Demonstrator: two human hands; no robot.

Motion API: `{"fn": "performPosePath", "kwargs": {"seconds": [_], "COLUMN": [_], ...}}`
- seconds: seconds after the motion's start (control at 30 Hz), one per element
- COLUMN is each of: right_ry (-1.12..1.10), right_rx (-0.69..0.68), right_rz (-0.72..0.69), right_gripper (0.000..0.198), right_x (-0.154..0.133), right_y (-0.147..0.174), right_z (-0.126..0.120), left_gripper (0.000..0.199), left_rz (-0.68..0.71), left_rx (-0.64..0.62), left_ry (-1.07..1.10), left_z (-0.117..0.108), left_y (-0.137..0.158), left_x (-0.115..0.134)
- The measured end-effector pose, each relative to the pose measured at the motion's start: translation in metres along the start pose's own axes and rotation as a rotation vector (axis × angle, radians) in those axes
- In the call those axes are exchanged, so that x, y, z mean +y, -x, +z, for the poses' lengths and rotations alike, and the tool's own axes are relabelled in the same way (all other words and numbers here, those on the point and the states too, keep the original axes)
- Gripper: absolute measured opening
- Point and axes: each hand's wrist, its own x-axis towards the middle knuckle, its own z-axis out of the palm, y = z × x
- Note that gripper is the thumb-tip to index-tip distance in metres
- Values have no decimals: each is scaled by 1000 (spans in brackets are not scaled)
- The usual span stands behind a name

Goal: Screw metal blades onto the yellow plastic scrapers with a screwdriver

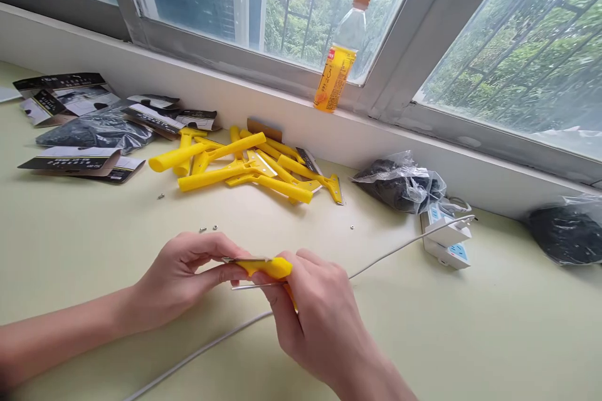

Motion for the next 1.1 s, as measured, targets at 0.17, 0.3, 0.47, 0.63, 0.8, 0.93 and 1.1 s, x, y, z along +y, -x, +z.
{"fn": "performPosePath", "kwargs": {"seconds": [0.17,0.3,0.47,0.63,0.8,0.93,1.1], "right_ry": [64,23,60,223,360,397,394], "right_rx": [12,0,36,47,102,162,211], "right_rz": [-106,-91,-170,-314,-434,-499,-503], "right_gripper": [9,13,17,12,7,21,27], "right_x": [3,7,8,11,18,19,19], "right_y": [3,1,0,4,8,10,14], "right_z": [1,-3,0,8,12,13,17], "left_gripper": [11,13,21,18,17,15,13], "left_rz": [-8,78,419,669,821,908,995], "left_rx": [-37,-25,72,76,-12,-42,-75], "left_ry": [42,-7,-231,-421,-654,-828,-861], "left_z": [-1,-3,-3,0,2,3,1], "left_y": [0,-1,-2,0,7,10,11], "left_x": [-2,-1,-2,-2,-5,-4,-1]}}
